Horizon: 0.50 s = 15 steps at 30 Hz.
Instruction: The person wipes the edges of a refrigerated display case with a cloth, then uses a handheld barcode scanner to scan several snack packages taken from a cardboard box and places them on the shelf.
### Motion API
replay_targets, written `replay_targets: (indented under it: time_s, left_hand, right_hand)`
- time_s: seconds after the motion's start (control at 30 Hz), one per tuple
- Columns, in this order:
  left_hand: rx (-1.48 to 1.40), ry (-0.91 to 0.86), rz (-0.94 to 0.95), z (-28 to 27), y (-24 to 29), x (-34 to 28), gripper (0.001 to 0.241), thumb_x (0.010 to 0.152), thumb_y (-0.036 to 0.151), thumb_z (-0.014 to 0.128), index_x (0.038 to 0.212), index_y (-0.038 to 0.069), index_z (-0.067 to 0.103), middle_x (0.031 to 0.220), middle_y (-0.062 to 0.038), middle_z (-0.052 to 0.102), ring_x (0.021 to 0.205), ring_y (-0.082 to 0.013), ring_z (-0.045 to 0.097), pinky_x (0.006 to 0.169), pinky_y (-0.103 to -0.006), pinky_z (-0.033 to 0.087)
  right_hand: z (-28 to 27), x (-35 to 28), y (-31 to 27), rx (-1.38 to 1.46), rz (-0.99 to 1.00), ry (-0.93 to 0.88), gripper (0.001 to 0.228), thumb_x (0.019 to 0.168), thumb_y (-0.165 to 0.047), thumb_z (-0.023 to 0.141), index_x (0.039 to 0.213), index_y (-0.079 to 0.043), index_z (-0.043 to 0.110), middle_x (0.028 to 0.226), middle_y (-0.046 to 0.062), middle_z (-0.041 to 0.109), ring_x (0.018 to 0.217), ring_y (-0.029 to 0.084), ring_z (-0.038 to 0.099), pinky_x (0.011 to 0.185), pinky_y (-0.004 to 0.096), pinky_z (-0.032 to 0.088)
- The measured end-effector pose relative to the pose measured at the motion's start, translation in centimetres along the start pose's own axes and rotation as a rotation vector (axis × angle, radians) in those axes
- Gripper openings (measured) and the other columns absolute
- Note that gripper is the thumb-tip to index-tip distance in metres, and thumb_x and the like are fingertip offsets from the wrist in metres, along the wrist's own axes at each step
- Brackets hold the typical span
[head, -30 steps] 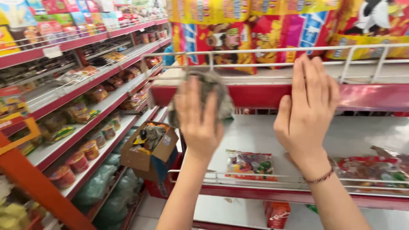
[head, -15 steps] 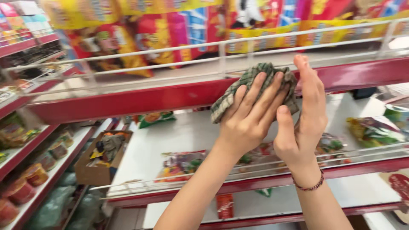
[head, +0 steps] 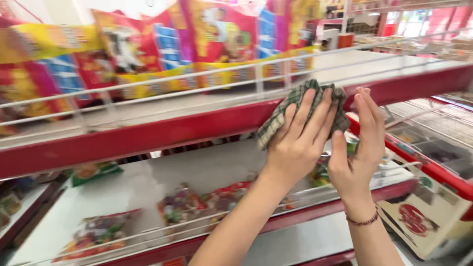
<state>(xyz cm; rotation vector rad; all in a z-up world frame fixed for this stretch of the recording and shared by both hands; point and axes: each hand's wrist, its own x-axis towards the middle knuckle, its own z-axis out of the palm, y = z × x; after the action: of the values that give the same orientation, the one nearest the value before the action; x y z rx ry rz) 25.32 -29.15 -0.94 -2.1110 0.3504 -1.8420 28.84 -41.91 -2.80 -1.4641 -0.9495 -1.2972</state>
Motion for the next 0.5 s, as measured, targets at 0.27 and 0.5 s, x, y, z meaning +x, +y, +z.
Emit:
replay_targets:
  time_s: [0.27,0.5]
  left_hand:
    - [-0.02,-0.035,0.02,8.3,10.2,5.0,0.047,0.103,0.021,0.053,0.144,0.004,0.065,0.16,-0.01,0.049,0.152,-0.0294,0.044,0.128,-0.0412,0.026]
    - [-0.03,-0.082,0.046,13.4,17.3,8.9,0.053,0.096,0.022,0.055,0.145,0.002,0.063,0.158,-0.011,0.05,0.153,-0.0289,0.039,0.129,-0.0409,0.024]
  right_hand:
    - [-8.8,-1.0,9.0,-0.175,0.058,0.042,0.048,0.109,-0.004,0.057,0.156,-0.001,0.045,0.157,0.018,0.051,0.149,0.034,0.048,0.128,0.041,0.036]
    - [-13.1,-0.9,12.7,-0.117,0.079,0.089,0.045,0.111,-0.009,0.055,0.154,0.002,0.045,0.154,0.018,0.05,0.145,0.034,0.045,0.128,0.04,0.032]
